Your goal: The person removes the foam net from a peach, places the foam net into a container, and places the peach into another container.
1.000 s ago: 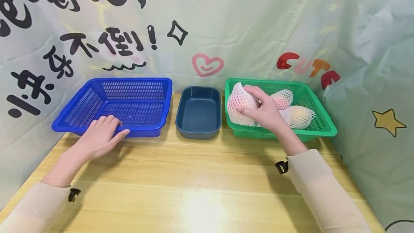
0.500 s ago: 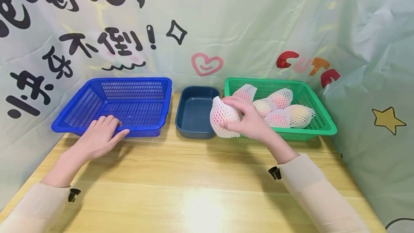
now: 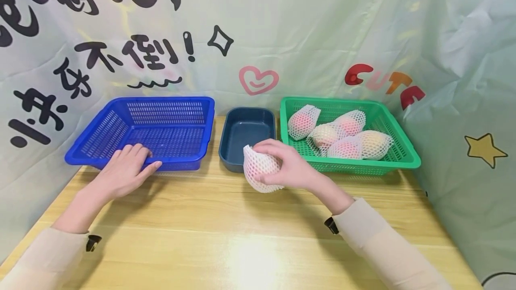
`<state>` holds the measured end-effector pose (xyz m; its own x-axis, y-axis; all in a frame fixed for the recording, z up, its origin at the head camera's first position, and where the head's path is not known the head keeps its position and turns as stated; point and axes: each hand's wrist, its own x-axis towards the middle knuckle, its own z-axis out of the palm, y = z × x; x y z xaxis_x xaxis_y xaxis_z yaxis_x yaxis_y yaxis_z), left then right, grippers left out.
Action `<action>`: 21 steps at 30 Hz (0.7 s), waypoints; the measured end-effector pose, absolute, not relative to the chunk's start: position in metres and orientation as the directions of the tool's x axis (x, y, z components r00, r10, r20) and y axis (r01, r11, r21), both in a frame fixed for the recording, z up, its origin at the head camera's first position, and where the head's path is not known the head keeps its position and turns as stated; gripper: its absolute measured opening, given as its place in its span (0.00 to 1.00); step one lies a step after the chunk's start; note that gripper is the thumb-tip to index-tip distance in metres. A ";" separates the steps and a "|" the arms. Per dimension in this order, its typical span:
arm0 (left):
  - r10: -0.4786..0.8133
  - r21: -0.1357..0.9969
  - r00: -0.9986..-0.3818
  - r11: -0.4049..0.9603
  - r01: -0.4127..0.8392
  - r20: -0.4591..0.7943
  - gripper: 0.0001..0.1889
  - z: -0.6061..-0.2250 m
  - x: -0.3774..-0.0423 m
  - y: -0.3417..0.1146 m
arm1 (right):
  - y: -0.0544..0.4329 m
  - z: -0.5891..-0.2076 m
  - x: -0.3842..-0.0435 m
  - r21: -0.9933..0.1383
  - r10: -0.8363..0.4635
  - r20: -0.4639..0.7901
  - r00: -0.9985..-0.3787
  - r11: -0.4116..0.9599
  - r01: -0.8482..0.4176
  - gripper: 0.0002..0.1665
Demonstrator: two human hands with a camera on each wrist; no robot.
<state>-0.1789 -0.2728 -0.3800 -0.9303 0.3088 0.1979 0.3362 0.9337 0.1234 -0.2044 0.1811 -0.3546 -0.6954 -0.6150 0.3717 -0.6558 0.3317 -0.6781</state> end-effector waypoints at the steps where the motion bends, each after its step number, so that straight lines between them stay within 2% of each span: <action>1: 0.309 0.124 -0.930 0.933 0.337 0.199 0.27 -0.380 -0.179 -0.273 | 0.179 -0.357 -0.204 -0.682 -0.625 0.361 -0.692 0.329 -0.653 0.33; 10: 0.307 0.127 -0.931 0.933 0.335 0.200 0.27 -0.380 -0.178 -0.273 | 0.165 -0.372 -0.199 -0.689 -0.702 0.310 -0.642 0.299 -0.660 0.33; 21: 0.308 0.126 -0.929 0.933 0.338 0.205 0.26 -0.380 -0.178 -0.272 | 0.150 -0.382 -0.197 -0.634 -0.766 0.221 -0.603 0.357 -0.686 0.33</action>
<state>-0.1781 -0.2724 -0.3801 -0.9289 0.3084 0.2050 0.3375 0.9328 0.1260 -0.1970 0.1497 -0.3824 -0.6033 -0.7663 0.2212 -0.6861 0.3572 -0.6338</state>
